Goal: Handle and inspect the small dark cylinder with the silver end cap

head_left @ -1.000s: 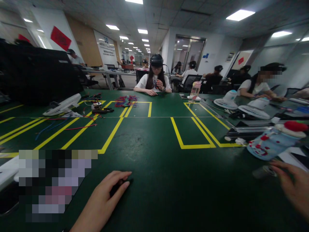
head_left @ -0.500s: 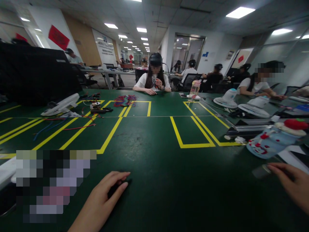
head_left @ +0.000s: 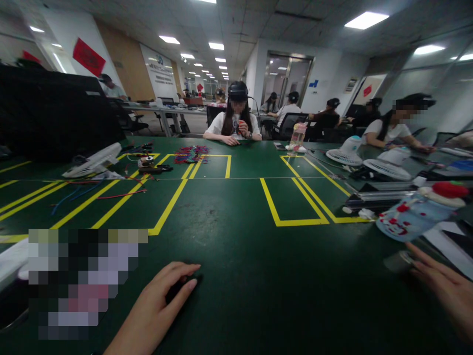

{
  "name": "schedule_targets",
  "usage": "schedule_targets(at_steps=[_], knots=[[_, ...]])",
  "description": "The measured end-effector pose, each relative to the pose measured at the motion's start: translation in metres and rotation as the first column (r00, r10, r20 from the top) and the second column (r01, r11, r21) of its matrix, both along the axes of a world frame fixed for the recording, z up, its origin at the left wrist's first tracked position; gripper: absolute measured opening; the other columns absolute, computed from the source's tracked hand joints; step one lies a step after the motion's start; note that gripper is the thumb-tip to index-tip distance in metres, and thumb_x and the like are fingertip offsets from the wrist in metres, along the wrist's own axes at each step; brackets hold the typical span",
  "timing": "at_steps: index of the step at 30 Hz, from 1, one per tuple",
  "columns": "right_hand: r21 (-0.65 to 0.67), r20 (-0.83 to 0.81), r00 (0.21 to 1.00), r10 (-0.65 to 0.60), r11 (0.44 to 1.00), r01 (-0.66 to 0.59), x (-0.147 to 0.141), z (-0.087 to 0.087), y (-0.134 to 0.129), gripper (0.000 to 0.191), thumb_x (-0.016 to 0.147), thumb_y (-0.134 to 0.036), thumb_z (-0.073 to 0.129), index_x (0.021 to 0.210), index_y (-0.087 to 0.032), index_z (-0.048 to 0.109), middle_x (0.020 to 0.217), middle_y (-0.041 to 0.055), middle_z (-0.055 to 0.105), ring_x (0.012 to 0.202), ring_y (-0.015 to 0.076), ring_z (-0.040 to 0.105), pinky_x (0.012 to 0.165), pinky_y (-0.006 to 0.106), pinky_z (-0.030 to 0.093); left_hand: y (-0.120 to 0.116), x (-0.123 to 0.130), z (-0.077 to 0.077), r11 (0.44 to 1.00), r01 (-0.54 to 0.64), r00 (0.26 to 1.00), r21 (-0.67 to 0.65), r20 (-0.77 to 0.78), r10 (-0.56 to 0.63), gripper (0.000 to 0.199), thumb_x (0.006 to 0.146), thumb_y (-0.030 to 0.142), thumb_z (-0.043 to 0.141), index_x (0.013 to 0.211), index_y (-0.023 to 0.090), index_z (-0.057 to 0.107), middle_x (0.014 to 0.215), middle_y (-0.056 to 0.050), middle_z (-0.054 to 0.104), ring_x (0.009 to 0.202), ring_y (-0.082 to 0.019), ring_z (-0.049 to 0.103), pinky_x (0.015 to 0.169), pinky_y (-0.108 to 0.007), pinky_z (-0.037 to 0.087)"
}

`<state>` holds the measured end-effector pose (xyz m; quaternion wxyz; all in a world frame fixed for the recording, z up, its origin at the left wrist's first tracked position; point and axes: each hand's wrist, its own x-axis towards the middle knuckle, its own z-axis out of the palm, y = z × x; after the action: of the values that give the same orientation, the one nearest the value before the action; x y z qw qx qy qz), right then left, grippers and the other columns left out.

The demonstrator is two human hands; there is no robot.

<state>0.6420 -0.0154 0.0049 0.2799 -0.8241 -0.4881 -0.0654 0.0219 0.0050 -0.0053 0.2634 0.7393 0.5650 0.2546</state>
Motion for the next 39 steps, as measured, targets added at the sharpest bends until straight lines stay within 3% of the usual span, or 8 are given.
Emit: schedule_targets(at_steps=[5,8,12,16,23,28,33,39], knots=[[-0.17,-0.127,0.992,-0.029,0.985,0.007,-0.058,0.017,0.0,0.063,0.076,-0.058,0.059,0.128,-0.023,0.055,0.095,0.0124,0.066,0.057,0.0187,0.062,0.046,0.028,0.046,0.0,0.002,0.001,1.0,0.001,1.0,-0.01,-0.01,-0.001,0.027,0.094,0.039,0.048,0.118,0.031,0.056,0.117,-0.002,0.057,0.11,-0.021,0.057,0.097,-0.038,0.045],[-0.003,-0.04,0.95,0.311,0.95,-0.311,-0.126,0.017,0.004,0.054,0.082,-0.051,0.056,0.128,-0.024,0.053,0.114,0.0088,0.061,0.081,0.0192,0.065,0.065,0.029,0.055,-0.001,0.004,0.002,1.0,0.005,1.0,-0.004,-0.014,-0.005,0.026,0.094,0.039,0.048,0.117,0.031,0.057,0.117,-0.002,0.057,0.11,-0.021,0.057,0.097,-0.038,0.045],[0.005,-0.081,0.551,0.83,0.553,-0.833,-0.244,0.02,0.009,0.042,0.09,-0.032,0.05,0.132,-0.027,0.048,0.129,0.0028,0.051,0.116,0.0155,0.052,0.099,0.029,0.047,-0.001,0.004,0.003,1.0,0.001,1.0,0.012,-0.013,-0.001,0.027,0.093,0.037,0.048,0.117,0.03,0.057,0.115,-0.002,0.059,0.108,-0.021,0.058,0.095,-0.037,0.047],[0.051,-0.282,0.218,0.934,0.241,-0.969,-0.327,0.027,0.013,0.045,0.089,-0.022,0.049,0.133,-0.028,0.045,0.13,0.0005,0.049,0.118,0.0103,0.049,0.102,0.022,0.043,-0.002,0.002,0.004,0.999,-0.023,1.0,0.044,0.0,0.023,0.026,0.091,0.037,0.052,0.114,0.029,0.06,0.113,-0.002,0.061,0.106,-0.022,0.059,0.095,-0.037,0.048],[0.135,-0.554,0.289,0.781,0.427,-0.894,-0.338,0.002,0.019,0.066,0.077,-0.021,0.066,0.133,-0.027,0.032,0.122,-0.0002,0.054,0.111,0.0099,0.053,0.101,0.027,0.044,-0.008,0.054,0.044,0.995,0.083,0.996,0.056,0.023,-0.085,0.022,0.092,0.029,0.052,0.112,0.029,0.061,0.111,-0.002,0.062,0.105,-0.02,0.058,0.093,-0.036,0.047],[0.149,-0.556,0.271,0.786,0.415,-0.897,-0.34,0.002,0.021,0.056,0.077,-0.019,0.066,0.125,-0.026,0.039,0.116,-0.0008,0.057,0.105,0.0097,0.055,0.094,0.025,0.046,-0.001,0.094,0.063,0.958,0.245,0.969,0.15,0.001,-0.248,0.017,0.089,0.018,0.056,0.099,0.027,0.067,0.101,-0.001,0.064,0.093,-0.02,0.059,0.084,-0.034,0.048],[0.129,-0.494,0.273,0.825,0.381,-0.916,-0.33,0.01,0.02,0.047,0.077,-0.019,0.062,0.121,-0.029,0.049,0.116,-0.0017,0.055,0.105,0.0111,0.054,0.094,0.026,0.045,0.006,0.085,0.056,0.966,0.19,0.97,0.174,0.121,-0.212,0.016,0.092,0.018,0.054,0.096,0.026,0.068,0.094,-0.001,0.063,0.09,-0.016,0.059,0.08,-0.029,0.048],[0.087,-0.432,0.342,0.835,0.416,-0.905,-0.318,0.004,0.019,0.048,0.075,-0.019,0.062,0.121,-0.026,0.047,0.115,0.0004,0.054,0.104,0.0119,0.053,0.093,0.027,0.045,0.013,0.085,0.032,0.961,0.258,0.965,0.098,-0.073,-0.252,0.015,0.085,0.02,0.066,0.092,0.031,0.073,0.098,0.0,0.065,0.093,-0.02,0.058,0.082,-0.035,0.047]])
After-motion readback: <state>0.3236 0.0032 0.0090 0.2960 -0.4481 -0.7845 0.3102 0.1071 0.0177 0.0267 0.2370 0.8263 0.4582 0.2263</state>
